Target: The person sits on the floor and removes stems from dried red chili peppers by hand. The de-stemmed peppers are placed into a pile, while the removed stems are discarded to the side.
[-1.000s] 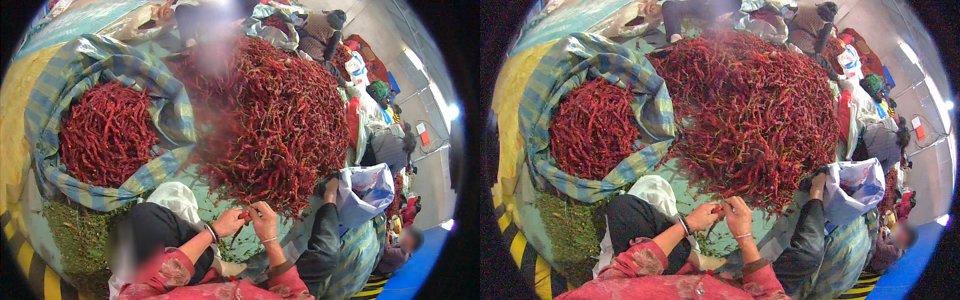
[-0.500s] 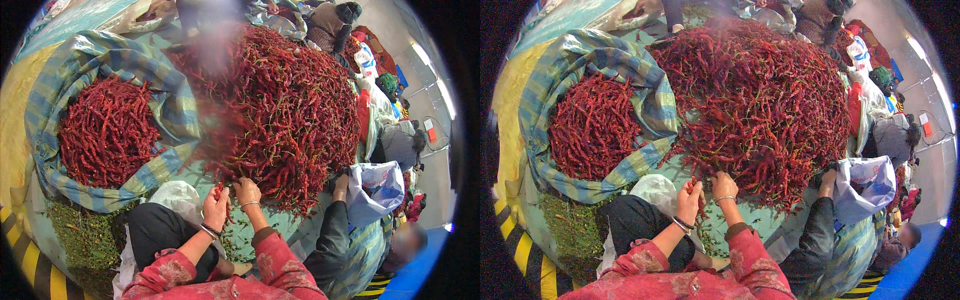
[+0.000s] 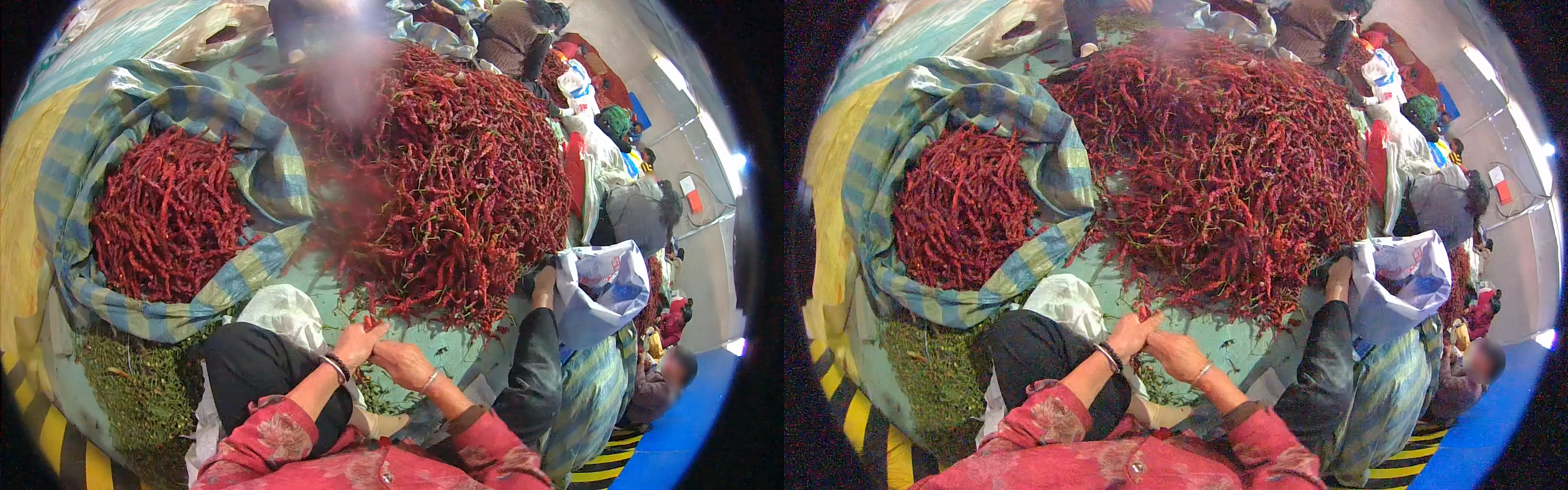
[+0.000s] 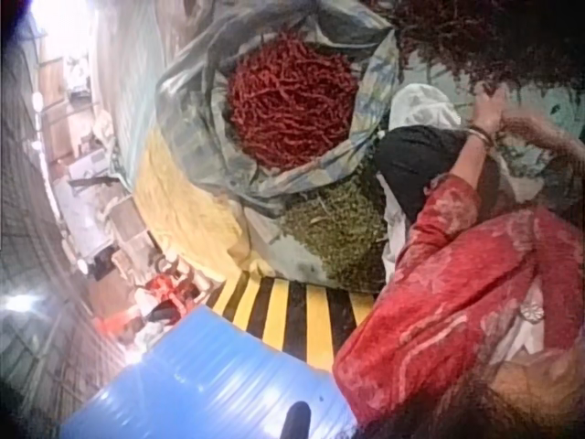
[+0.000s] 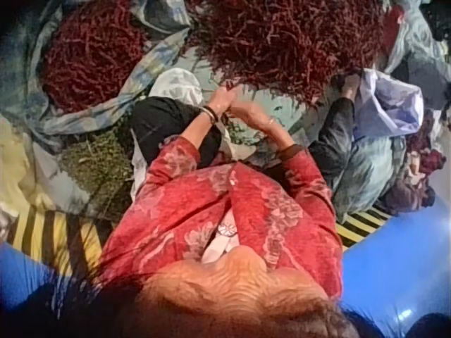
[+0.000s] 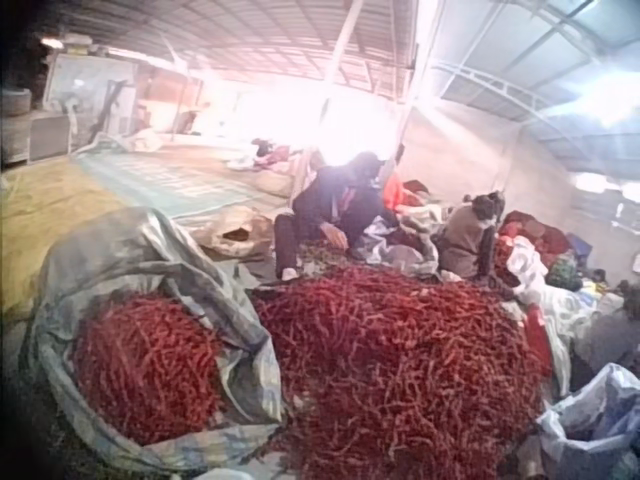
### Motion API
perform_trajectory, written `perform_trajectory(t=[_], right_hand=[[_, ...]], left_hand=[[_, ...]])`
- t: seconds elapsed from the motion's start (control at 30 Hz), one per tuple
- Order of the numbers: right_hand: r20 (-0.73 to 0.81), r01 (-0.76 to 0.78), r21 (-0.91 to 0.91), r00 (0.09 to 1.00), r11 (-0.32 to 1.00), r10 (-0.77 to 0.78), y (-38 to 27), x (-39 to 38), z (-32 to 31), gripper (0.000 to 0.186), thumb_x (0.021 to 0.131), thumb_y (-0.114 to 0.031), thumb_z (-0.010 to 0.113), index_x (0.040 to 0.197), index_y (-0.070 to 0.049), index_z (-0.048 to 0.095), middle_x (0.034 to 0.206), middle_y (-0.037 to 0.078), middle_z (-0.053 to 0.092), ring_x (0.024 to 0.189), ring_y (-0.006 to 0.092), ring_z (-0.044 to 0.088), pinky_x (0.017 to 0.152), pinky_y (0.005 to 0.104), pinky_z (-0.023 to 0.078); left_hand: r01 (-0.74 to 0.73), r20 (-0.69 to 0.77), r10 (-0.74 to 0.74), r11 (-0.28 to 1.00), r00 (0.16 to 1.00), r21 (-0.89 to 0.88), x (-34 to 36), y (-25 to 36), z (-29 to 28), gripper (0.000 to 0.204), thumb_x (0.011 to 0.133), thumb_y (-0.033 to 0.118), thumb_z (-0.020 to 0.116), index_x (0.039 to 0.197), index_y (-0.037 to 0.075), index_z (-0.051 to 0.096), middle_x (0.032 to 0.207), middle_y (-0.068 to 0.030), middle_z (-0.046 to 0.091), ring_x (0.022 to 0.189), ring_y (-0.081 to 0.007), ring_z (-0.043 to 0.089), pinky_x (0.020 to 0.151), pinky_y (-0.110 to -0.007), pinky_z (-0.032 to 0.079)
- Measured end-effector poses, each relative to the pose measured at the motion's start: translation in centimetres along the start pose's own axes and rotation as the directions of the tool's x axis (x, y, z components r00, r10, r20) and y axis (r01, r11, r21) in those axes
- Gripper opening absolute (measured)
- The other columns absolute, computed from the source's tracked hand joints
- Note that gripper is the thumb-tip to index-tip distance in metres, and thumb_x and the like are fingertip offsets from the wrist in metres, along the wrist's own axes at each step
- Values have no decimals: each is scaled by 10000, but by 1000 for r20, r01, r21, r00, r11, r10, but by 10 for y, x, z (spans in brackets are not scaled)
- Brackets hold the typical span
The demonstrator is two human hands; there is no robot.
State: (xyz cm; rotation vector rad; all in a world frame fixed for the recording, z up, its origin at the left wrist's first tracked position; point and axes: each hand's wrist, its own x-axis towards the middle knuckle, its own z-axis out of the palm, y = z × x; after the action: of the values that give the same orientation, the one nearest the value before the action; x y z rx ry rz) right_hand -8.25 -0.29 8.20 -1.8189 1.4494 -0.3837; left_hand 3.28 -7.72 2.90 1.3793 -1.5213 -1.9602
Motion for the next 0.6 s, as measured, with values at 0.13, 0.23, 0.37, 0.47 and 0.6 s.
perform_trajectory(t=[0.13, 0.23, 0.37, 0.47, 0.6], right_hand=[[393, 107, 428, 872, 897, -291, -65, -12, -1, 81, 865, -116, 521, 901, -44, 519, 773, 112, 528, 744, 270, 543, 695, 350, 453], [160, -30, 345, 987, 938, -27, -25, -3, 2, 249, 870, -200, 528, 1086, -87, 578, 1002, 110, 623, 868, 269, 609, 780, 334, 481], [-308, -463, 355, 763, 812, 569, 55, 23, -7, 271, 850, -228, 567, 1038, -36, 594, 822, 128, 660, 745, 245, 646, 675, 340, 491], [-511, -720, 52, 576, 692, 638, 66, 63, -22, 389, 821, -329, 594, 1074, -34, 574, 813, 155, 659, 763, 300, 642, 686, 386, 492], [-545, -812, -13, 495, 584, 676, 88, 88, -15, 396, 775, -405, 615, 990, -73, 629, 796, 156, 655, 774, 331, 626, 688, 422, 486]], left_hand=[[84, -117, -86, 996, 989, -21, 14, 14, -11, 519, 837, 481, 537, 652, -4, 539, 520, -81, 492, 506, -196, 433, 549, -389, 381], [-19, -313, -11, 995, 950, -93, 19, 5, -10, 530, 862, 466, 515, 643, -16, 514, 514, -100, 453, 502, -193, 426, 538, -394, 372], [-15, -416, -16, 997, 909, -71, 22, -3, -12, 529, 873, 449, 506, 650, -30, 503, 528, -143, 465, 514, -274, 433, 552, -396, 379], [-97, -407, 36, 987, 913, -130, 32, -16, -7, 499, 861, 446, 531, 693, -22, 503, 567, -142, 486, 546, -260, 449, 572, -380, 390], [-146, -385, 106, 986, 917, -77, 31, -13, -4, 403, 871, 396, 545, 665, 55, 480, 537, -16, 449, 482, -134, 436, 488, -304, 365]])
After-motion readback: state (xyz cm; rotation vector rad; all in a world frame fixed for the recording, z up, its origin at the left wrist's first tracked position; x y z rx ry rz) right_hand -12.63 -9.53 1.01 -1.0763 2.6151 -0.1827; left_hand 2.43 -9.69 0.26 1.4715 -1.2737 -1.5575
